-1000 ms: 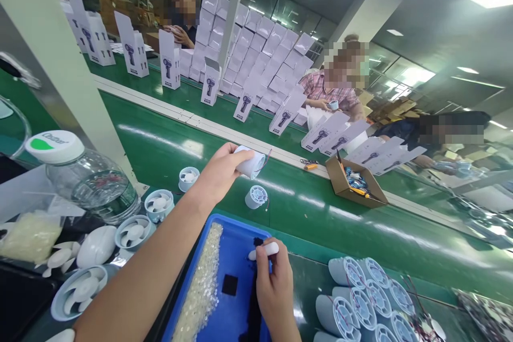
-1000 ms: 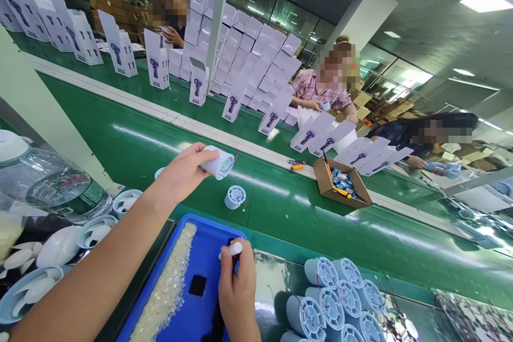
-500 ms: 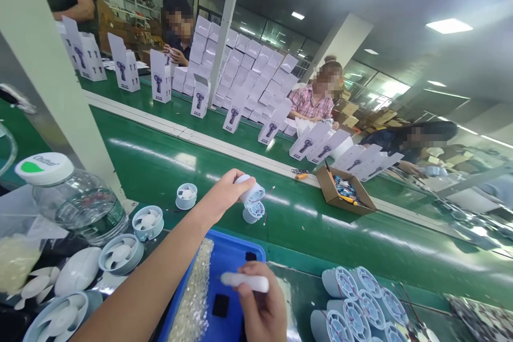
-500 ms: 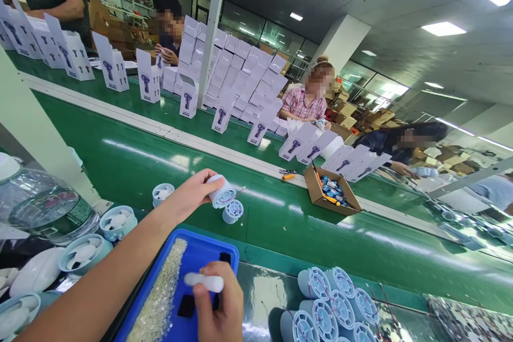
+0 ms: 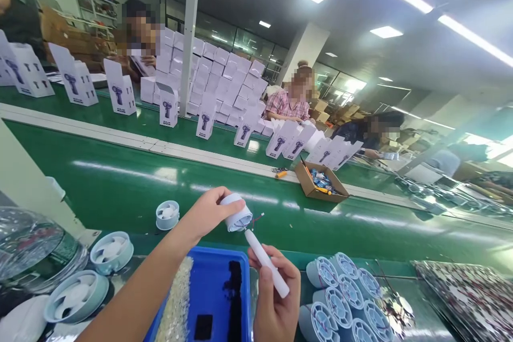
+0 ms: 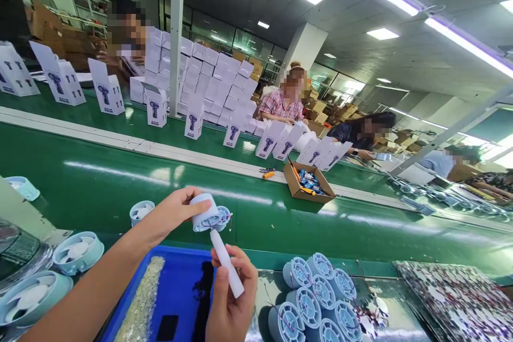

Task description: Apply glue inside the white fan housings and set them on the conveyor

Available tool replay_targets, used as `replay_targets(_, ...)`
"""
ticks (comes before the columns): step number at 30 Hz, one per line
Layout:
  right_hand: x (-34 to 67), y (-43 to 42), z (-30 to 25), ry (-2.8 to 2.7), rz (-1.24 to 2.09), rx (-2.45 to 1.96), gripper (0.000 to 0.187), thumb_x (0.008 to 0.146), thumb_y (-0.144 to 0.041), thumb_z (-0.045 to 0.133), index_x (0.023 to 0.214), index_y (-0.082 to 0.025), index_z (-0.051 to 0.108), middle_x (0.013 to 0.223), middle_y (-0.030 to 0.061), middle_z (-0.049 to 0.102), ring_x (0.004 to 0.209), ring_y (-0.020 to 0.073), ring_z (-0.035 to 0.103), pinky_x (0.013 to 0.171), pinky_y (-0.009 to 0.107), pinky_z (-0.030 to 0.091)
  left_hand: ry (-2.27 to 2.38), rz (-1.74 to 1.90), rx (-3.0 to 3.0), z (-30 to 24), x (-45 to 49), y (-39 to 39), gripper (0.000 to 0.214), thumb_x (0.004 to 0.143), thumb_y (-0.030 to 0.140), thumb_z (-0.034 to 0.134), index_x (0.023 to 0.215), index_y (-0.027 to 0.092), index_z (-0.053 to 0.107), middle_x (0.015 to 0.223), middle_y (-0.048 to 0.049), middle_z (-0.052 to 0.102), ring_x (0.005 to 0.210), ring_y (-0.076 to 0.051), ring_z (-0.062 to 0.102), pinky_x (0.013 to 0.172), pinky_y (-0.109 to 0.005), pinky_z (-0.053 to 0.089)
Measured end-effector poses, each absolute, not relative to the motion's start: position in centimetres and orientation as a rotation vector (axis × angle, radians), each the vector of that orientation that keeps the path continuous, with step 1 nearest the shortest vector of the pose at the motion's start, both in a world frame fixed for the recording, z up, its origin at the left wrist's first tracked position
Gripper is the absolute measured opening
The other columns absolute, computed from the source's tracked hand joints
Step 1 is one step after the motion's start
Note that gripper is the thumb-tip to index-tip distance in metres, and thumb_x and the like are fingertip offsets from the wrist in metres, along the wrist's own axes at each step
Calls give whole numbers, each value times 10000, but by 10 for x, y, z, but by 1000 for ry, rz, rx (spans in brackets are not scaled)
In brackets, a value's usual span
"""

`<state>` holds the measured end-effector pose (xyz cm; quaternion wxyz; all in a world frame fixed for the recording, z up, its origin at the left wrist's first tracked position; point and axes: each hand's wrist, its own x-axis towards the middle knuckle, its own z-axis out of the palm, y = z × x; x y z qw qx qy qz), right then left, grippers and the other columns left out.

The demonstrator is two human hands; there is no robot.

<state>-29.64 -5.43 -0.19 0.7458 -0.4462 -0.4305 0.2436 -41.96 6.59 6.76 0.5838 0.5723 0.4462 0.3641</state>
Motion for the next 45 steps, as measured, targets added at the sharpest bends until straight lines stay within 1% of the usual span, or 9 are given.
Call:
replay_targets(7, -296, -56, -9, -930, 535, -1166, 196, 894, -372, 536, 1010, -216, 557, 1024, 59, 634, 821, 170, 671, 724, 294, 531, 1176, 738, 1418, 77, -408, 55, 359, 718, 508, 608, 692, 187, 448, 634, 53, 432, 575, -90, 374, 515, -224, 275)
replay_targets(14, -308, -61, -11, -1237, 685, -1445, 398, 897, -498, 437, 961, -177, 664, 498, -39, 481, 414, 116, 411, 427, 237, 310, 1206, 1257, 1370, 75, -387, 42, 437, 782, 403, 551, 524, 178, 278, 569, 46, 304, 563, -83, 318, 537, -226, 285)
replay_targets(21, -312, -71, -11, -1234, 702, -1364, 411, 932, -426, 403, 1155, -141, 599, 590, 2, 579, 469, 127, 477, 448, 220, 364, 1006, 1319, 1146, 78, -373, 25, 453, 791, 394, 523, 515, 198, 222, 514, 57, 256, 471, -78, 271, 467, -239, 263)
replay_targets(25, -307, -69, 0, -1275, 758, -1310, 394, 931, -424, 400, 1065, -138, 636, 608, 3, 577, 468, 112, 456, 454, 211, 375, 1231, 1448, 1612, 83, -374, 18, 404, 819, 308, 490, 512, 194, 253, 551, 33, 304, 575, -109, 340, 575, -266, 311)
replay_targets(29, -301, -65, 8, -1201, 714, -1387, 415, 916, -430, 432, 1149, -140, 616, 602, -12, 558, 461, 108, 425, 441, 211, 347, 1149, 1148, 1823, 84, -386, 24, 260, 816, 399, 497, 683, 207, 385, 787, -8, 480, 769, -142, 453, 695, -281, 378)
replay_targets(34, -291, -61, -1, -1274, 750, -1461, 428, 894, -402, 471, 1237, -158, 547, 619, -30, 528, 515, 120, 457, 486, 218, 379, 1324, 855, 1720, 73, -412, 48, 420, 750, 590, 524, 876, 237, 335, 758, 22, 459, 603, -123, 446, 538, -256, 346)
replay_targets(38, -287, -65, -11, -1090, 730, -1446, 211, 850, -379, 553, 950, -194, 537, 548, -93, 356, 458, 84, 350, 426, 182, 313, 1655, 581, 1962, 53, -422, 62, 421, 714, 452, 591, 1007, 223, 393, 829, -33, 516, 703, -201, 534, 617, -311, 385)
replay_targets(41, -288, -69, -13, -1023, 733, -1380, 220, 796, -373, 642, 794, -198, 508, 612, -69, 438, 507, 80, 420, 462, 178, 371, 1693, 317, 2170, 34, -422, 67, 389, 675, 351, 624, 1025, 224, 511, 1039, -112, 517, 944, -300, 539, 779, -408, 403)
replay_targets(45, -297, -69, -18, -1115, 787, -1293, 211, 816, -383, 621, 875, -188, 567, 763, -1, 562, 586, 115, 547, 540, 236, 474, 1514, 175, 2278, 19, -426, 72, 541, 647, 383, 660, 1155, 236, 545, 1170, -132, 540, 1147, -344, 433, 928, -479, 342)
